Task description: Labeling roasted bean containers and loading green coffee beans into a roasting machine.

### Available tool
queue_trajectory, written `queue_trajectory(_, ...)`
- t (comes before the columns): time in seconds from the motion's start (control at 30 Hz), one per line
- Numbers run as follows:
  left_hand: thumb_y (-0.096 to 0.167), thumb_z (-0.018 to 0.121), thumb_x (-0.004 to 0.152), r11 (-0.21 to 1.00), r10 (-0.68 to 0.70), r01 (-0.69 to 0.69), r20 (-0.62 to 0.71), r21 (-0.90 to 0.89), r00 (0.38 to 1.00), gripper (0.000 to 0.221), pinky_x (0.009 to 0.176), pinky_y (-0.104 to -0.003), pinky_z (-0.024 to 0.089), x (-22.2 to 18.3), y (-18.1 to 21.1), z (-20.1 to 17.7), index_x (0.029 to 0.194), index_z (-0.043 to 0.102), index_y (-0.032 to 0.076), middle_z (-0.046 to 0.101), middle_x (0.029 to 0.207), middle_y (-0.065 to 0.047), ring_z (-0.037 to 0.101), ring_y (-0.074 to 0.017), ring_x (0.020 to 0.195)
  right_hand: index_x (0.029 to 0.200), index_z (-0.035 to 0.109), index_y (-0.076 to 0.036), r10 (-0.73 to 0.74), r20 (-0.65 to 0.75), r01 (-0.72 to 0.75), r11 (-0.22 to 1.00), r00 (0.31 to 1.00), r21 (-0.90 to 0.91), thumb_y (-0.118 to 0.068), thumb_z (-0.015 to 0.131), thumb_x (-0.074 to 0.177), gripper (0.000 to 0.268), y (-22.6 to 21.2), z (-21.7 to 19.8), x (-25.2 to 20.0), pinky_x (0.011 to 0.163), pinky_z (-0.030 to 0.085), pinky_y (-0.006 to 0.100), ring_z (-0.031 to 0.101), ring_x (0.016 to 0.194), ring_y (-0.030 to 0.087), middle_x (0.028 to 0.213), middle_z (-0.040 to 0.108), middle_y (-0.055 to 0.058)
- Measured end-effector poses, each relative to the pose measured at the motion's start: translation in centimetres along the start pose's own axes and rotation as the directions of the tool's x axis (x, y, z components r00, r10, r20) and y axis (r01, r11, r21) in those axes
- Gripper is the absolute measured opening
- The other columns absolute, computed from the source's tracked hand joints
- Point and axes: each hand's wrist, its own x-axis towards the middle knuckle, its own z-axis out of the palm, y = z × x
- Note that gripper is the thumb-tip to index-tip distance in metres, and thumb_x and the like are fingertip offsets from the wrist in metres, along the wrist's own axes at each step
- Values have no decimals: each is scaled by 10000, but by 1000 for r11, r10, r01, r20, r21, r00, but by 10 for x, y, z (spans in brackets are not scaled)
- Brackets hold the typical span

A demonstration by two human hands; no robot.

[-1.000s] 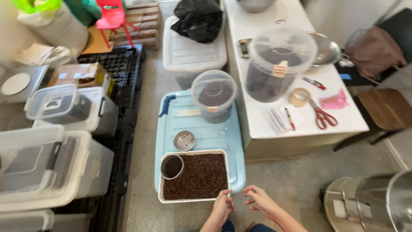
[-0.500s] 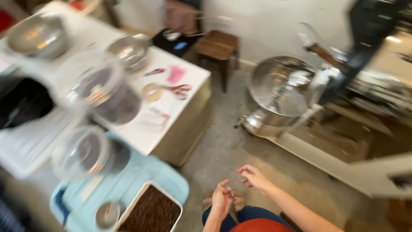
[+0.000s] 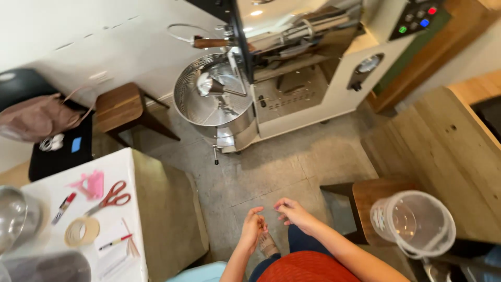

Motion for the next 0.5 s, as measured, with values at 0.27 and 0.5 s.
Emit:
queue_trajectory(0.27, 3, 407, 797, 992, -126, 120, 159, 45, 979, 464, 532, -343, 402, -4, -38, 9, 1219, 549, 132, 478, 663, -64, 437, -193, 502, 989, 669, -196, -33, -92, 39, 997, 995, 68, -220, 562, 945, 118, 25, 17, -26, 648, 494, 263, 697, 804, 130, 1018, 714, -7)
queue_trajectory(0.5, 41, 448, 839, 981, -122, 91, 177, 174, 977, 382, 472, -299, 419, -16, -14, -10, 1203, 542, 109, 523, 707, -69, 448, -153, 472, 1009, 651, -180, -13, -158, 32, 993, 987, 116, -266, 590, 947, 122, 26, 22, -41, 652, 488, 274, 704, 825, 164, 1089, 688, 0)
